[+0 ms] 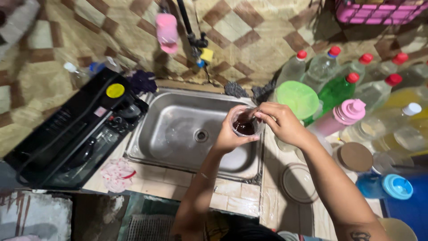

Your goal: The person stirs a cup of coffee, plugs in a drip coffee maker at the sink, removes the filter basket, rinses the basket and glass carafe under the tap, wipes the carafe with a cloth, reassembles the basket on the machine, fills the carafe with water and pours it into the machine, then stirs the cup again and sets it on the counter.

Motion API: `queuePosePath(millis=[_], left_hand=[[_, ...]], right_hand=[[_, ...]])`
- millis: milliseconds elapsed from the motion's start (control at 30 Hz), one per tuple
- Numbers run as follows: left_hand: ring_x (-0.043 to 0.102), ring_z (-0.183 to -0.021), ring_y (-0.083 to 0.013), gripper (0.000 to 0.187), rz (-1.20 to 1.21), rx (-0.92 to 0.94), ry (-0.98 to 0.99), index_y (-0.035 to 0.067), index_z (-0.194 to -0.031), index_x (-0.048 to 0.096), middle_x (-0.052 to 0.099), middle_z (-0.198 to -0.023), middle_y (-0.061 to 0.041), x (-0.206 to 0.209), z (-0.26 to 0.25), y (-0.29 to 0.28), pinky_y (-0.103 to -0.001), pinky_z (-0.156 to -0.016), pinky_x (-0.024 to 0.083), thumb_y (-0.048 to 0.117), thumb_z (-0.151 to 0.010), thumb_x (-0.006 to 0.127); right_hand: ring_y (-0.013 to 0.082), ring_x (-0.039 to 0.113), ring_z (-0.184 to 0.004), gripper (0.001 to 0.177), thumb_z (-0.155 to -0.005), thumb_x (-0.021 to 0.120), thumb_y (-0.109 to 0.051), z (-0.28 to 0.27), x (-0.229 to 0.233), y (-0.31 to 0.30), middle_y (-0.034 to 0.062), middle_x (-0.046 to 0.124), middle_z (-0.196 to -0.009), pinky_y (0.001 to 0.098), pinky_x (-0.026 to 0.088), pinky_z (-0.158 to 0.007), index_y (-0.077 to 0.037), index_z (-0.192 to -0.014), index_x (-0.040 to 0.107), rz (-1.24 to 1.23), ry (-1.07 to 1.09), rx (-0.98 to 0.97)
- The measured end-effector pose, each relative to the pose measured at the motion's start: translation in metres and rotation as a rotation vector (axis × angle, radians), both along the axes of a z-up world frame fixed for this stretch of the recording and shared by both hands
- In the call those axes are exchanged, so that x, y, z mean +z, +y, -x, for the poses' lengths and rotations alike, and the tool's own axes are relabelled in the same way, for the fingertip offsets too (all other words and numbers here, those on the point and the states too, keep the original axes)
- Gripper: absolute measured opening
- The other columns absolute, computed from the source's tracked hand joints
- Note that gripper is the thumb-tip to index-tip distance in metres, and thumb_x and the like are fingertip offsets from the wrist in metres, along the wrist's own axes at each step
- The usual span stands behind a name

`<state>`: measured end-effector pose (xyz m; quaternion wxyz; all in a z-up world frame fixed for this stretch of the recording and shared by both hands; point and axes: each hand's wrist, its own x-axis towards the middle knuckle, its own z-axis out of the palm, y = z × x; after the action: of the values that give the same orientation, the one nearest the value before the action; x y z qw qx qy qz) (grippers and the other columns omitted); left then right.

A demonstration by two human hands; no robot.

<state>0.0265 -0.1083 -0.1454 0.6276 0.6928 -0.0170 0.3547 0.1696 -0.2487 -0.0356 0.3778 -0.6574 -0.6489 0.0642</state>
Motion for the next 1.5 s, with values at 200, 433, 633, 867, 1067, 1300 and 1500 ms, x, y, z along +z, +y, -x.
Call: queuePosePath(millis=[200,433,633,867,1067,1300,1500], left_hand=[[0.059,-0.130,-0.0228,0.097,-0.066,0.035,0.097,0.002,-0.145,0.044,0.059,-0.136,-0.013,-0.050,-0.020,-0.027,-0.036,-0.114,0.048,0.015,-0.066,0.098],[0.060,-0.130,-0.0248,0.100,0.012,0.025,0.193,0.004,-0.145,0.041,0.059,-0.138,-0.013,-0.104,-0.034,-0.054,-0.036,-0.113,0.049,0.014,-0.063,0.098],[0.061,-0.130,-0.0265,0.093,0.040,0.058,0.355,0.003,-0.137,0.051,0.064,-0.134,-0.014,-0.152,-0.051,-0.079,-0.039,-0.115,0.048,0.009,-0.057,0.099],[0.062,-0.129,-0.0253,0.099,0.075,0.137,0.170,0.002,-0.145,0.045,0.063,-0.136,-0.013,-0.195,-0.069,-0.106,-0.037,-0.114,0.049,0.010,-0.061,0.097],[0.063,-0.127,-0.0246,0.096,0.083,0.201,0.159,0.001,-0.144,0.046,0.063,-0.136,-0.015,-0.204,-0.070,-0.120,-0.037,-0.112,0.051,0.012,-0.064,0.099],[0.062,-0.128,-0.0256,0.100,0.062,0.232,0.163,0.001,-0.145,0.045,0.063,-0.135,-0.015,-0.206,-0.076,-0.138,-0.038,-0.114,0.050,0.017,-0.062,0.099],[0.056,-0.136,-0.0292,0.117,0.040,0.178,0.241,0.002,-0.153,0.036,0.056,-0.145,-0.017,-0.210,-0.067,-0.140,-0.040,-0.117,0.045,0.022,-0.058,0.101]], right_hand=[[0.0308,0.071,-0.088,0.019,-0.098,0.059,-0.012,-0.010,-0.049,-0.026,0.0157,0.073,-0.099,0.0387,0.055,-0.081,-0.003,-0.108,0.073,0.048,0.134,-0.012],[0.0322,0.071,-0.092,0.019,-0.095,0.062,-0.013,-0.013,-0.108,-0.060,0.0140,0.075,-0.101,0.0412,0.055,-0.084,-0.005,-0.107,0.074,0.164,0.182,-0.083],[0.0361,0.069,-0.093,0.018,-0.093,0.064,-0.013,-0.022,-0.142,-0.082,0.0147,0.074,-0.099,0.0436,0.054,-0.084,-0.007,-0.106,0.074,0.224,0.071,-0.251],[0.0370,0.068,-0.091,0.021,-0.093,0.064,-0.012,-0.018,-0.169,-0.105,0.0158,0.072,-0.095,0.0435,0.053,-0.083,-0.007,-0.111,0.075,0.190,0.109,-0.432],[0.0248,0.069,-0.085,0.022,-0.099,0.062,-0.010,-0.005,-0.203,-0.125,0.0121,0.074,-0.096,0.0360,0.053,-0.080,-0.007,-0.117,0.074,0.060,0.320,-0.573],[0.0073,0.059,-0.075,0.022,-0.104,0.060,-0.014,-0.011,-0.268,-0.140,0.0023,0.069,-0.083,0.0229,0.048,-0.071,-0.004,-0.119,0.073,-0.036,0.746,-0.777],[0.0054,0.057,-0.082,0.031,-0.102,0.065,-0.015,-0.013,-0.300,-0.147,-0.0022,0.063,-0.087,0.0206,0.045,-0.074,-0.002,-0.130,0.061,-0.229,0.810,-0.782]])
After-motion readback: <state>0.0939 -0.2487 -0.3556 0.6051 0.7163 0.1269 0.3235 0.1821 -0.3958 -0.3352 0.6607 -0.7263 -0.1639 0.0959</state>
